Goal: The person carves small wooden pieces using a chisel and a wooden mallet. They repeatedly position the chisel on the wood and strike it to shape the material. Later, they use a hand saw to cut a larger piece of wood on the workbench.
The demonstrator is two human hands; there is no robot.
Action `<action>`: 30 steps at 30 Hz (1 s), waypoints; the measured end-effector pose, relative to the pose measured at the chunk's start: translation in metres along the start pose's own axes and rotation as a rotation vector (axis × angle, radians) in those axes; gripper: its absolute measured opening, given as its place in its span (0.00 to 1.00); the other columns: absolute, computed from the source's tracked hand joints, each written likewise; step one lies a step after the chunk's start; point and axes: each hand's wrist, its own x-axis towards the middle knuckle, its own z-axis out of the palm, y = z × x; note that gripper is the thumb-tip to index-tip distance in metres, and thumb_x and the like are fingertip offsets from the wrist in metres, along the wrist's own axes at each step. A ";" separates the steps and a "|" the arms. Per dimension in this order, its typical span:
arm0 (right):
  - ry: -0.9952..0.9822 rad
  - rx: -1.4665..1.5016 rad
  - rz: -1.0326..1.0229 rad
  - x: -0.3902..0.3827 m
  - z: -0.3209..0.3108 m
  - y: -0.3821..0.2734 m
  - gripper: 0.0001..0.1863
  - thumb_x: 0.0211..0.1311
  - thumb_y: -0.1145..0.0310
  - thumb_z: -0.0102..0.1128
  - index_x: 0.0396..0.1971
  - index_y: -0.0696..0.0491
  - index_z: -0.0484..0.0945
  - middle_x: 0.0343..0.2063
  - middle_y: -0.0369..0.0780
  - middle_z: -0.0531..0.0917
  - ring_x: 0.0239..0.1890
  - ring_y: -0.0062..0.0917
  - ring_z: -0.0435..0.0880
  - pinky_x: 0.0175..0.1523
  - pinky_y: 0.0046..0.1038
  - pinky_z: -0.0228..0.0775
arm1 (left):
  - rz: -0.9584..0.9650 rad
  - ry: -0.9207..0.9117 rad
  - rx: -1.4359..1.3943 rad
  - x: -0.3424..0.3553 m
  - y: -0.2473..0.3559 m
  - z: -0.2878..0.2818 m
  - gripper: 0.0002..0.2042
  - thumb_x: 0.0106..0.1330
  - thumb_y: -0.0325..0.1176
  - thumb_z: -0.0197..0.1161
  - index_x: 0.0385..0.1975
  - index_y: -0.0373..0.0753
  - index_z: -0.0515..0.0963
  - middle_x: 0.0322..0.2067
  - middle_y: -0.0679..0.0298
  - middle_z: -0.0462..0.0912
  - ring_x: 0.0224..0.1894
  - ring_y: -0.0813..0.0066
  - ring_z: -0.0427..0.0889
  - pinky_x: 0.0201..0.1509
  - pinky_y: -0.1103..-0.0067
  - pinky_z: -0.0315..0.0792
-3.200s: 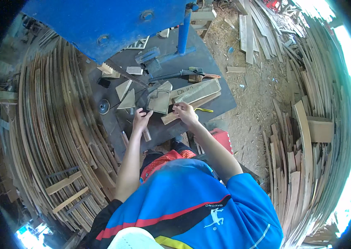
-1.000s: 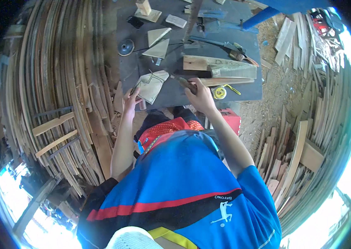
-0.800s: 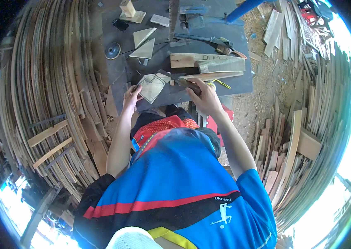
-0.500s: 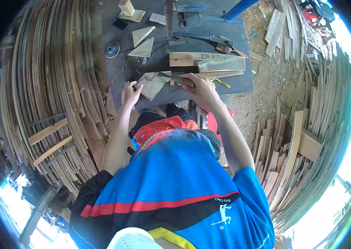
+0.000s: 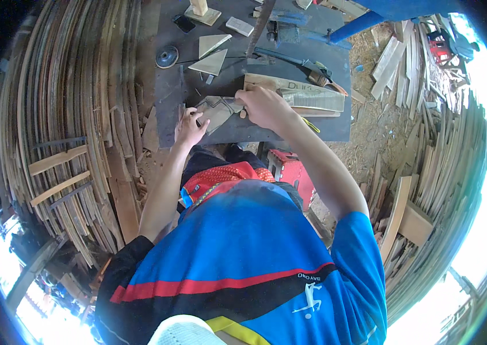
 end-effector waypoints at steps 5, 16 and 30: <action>-0.110 -0.202 -0.162 0.036 -0.003 -0.025 0.13 0.54 0.76 0.61 0.41 0.55 0.79 0.41 0.47 0.84 0.47 0.42 0.84 0.51 0.41 0.77 | 0.045 0.001 0.029 0.007 -0.004 0.007 0.27 0.58 0.50 0.71 0.54 0.41 0.78 0.60 0.55 0.71 0.63 0.55 0.71 0.66 0.64 0.67; -0.287 -0.230 -0.189 0.086 -0.010 -0.044 0.09 0.55 0.72 0.64 0.37 0.56 0.80 0.37 0.48 0.83 0.44 0.43 0.85 0.48 0.42 0.77 | 0.091 0.002 0.132 0.012 0.033 0.020 0.55 0.41 0.46 0.81 0.72 0.45 0.55 0.65 0.52 0.63 0.68 0.50 0.62 0.68 0.55 0.58; 0.035 -0.120 -0.236 0.028 0.049 -0.072 0.11 0.64 0.63 0.58 0.42 0.51 0.76 0.39 0.43 0.82 0.44 0.39 0.85 0.45 0.40 0.79 | 0.209 -0.127 -0.024 0.005 -0.001 0.047 0.50 0.46 0.47 0.80 0.69 0.42 0.59 0.62 0.48 0.67 0.65 0.48 0.67 0.69 0.57 0.59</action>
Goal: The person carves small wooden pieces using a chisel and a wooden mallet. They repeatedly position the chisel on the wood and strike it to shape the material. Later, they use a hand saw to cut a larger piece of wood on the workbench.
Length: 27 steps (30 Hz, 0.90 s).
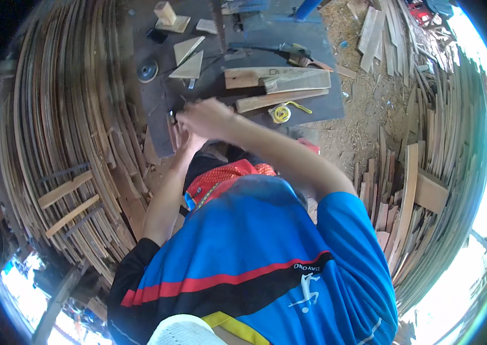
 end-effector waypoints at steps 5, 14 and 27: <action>0.238 -0.147 -0.044 -0.007 0.046 -0.014 0.12 0.60 0.63 0.60 0.42 0.50 0.80 0.43 0.45 0.84 0.46 0.37 0.86 0.49 0.35 0.78 | 0.117 0.091 -0.103 0.011 0.012 -0.023 0.43 0.48 0.47 0.78 0.64 0.39 0.66 0.58 0.50 0.73 0.62 0.50 0.70 0.68 0.59 0.62; 0.151 0.056 0.068 0.014 0.014 0.030 0.22 0.67 0.50 0.54 0.55 0.47 0.71 0.46 0.48 0.77 0.42 0.42 0.83 0.43 0.45 0.77 | 0.178 0.200 0.010 0.003 0.040 -0.052 0.33 0.59 0.40 0.70 0.64 0.36 0.67 0.61 0.55 0.73 0.62 0.57 0.73 0.66 0.63 0.65; 0.579 0.483 0.231 -0.046 -0.008 0.050 0.33 0.65 0.45 0.60 0.59 0.56 0.73 0.57 0.53 0.75 0.59 0.50 0.73 0.64 0.45 0.66 | 0.287 0.251 -0.844 0.048 0.072 -0.091 0.11 0.66 0.28 0.62 0.46 0.36 0.77 0.38 0.65 0.81 0.40 0.74 0.81 0.44 0.77 0.74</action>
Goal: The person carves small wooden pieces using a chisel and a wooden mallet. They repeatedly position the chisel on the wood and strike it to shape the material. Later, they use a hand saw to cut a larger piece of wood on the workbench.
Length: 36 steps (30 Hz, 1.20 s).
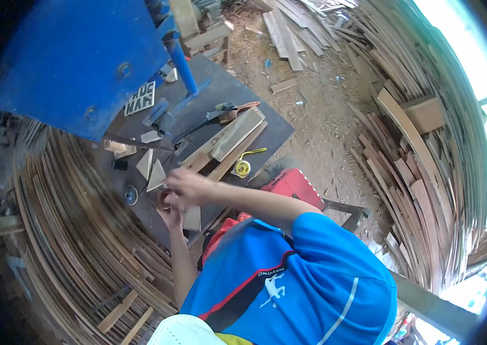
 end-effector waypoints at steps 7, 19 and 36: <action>0.264 -0.335 0.611 -0.075 -0.119 0.162 0.19 0.60 0.61 0.63 0.48 0.55 0.80 0.50 0.51 0.78 0.58 0.47 0.74 0.63 0.43 0.67 | -0.248 0.074 -0.045 0.000 0.010 0.011 0.03 0.65 0.22 0.59 0.36 0.36 0.76 0.26 0.69 0.75 0.28 0.84 0.73 0.33 0.84 0.67; 0.077 -0.622 0.458 0.006 -0.164 0.279 0.26 0.48 0.67 0.66 0.52 0.48 0.77 0.50 0.42 0.78 0.60 0.39 0.73 0.61 0.42 0.67 | -0.233 0.119 -0.111 0.006 0.025 0.018 0.06 0.61 0.20 0.58 0.36 0.36 0.71 0.25 0.67 0.73 0.26 0.81 0.73 0.32 0.82 0.68; -0.268 -0.830 0.395 -0.070 -0.189 0.202 0.46 0.43 0.46 0.75 0.65 0.46 0.69 0.64 0.49 0.68 0.70 0.43 0.62 0.74 0.50 0.49 | -0.265 0.131 -0.154 0.011 0.023 0.021 0.06 0.63 0.19 0.56 0.37 0.36 0.71 0.28 0.66 0.71 0.27 0.81 0.73 0.32 0.82 0.69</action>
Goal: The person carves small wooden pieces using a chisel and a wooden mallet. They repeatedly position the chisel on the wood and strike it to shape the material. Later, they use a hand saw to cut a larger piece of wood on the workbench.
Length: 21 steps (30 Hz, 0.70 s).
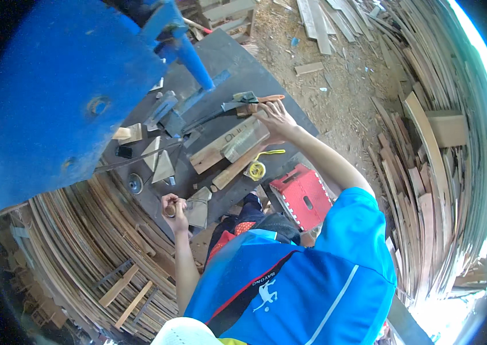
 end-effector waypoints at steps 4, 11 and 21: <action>0.192 0.055 0.105 -0.030 0.029 0.007 0.37 0.51 0.54 0.71 0.62 0.49 0.71 0.61 0.49 0.71 0.68 0.42 0.64 0.72 0.46 0.54 | -0.030 -0.008 0.010 -0.001 -0.001 -0.004 0.06 0.61 0.22 0.57 0.37 0.35 0.70 0.28 0.66 0.71 0.27 0.79 0.72 0.34 0.80 0.69; 0.127 0.154 -0.079 -0.065 0.068 -0.028 0.27 0.53 0.66 0.64 0.56 0.50 0.74 0.52 0.42 0.75 0.58 0.36 0.73 0.65 0.38 0.64 | 0.008 -0.008 0.003 0.001 -0.002 -0.003 0.05 0.61 0.23 0.57 0.34 0.36 0.70 0.26 0.66 0.70 0.27 0.79 0.71 0.34 0.81 0.67; 0.019 -0.101 0.042 -0.025 0.076 -0.044 0.15 0.57 0.57 0.64 0.42 0.48 0.82 0.52 0.45 0.75 0.60 0.36 0.69 0.57 0.34 0.65 | -0.013 -0.007 -0.050 -0.001 -0.009 -0.009 0.05 0.62 0.20 0.57 0.32 0.37 0.69 0.25 0.67 0.69 0.25 0.80 0.69 0.30 0.81 0.65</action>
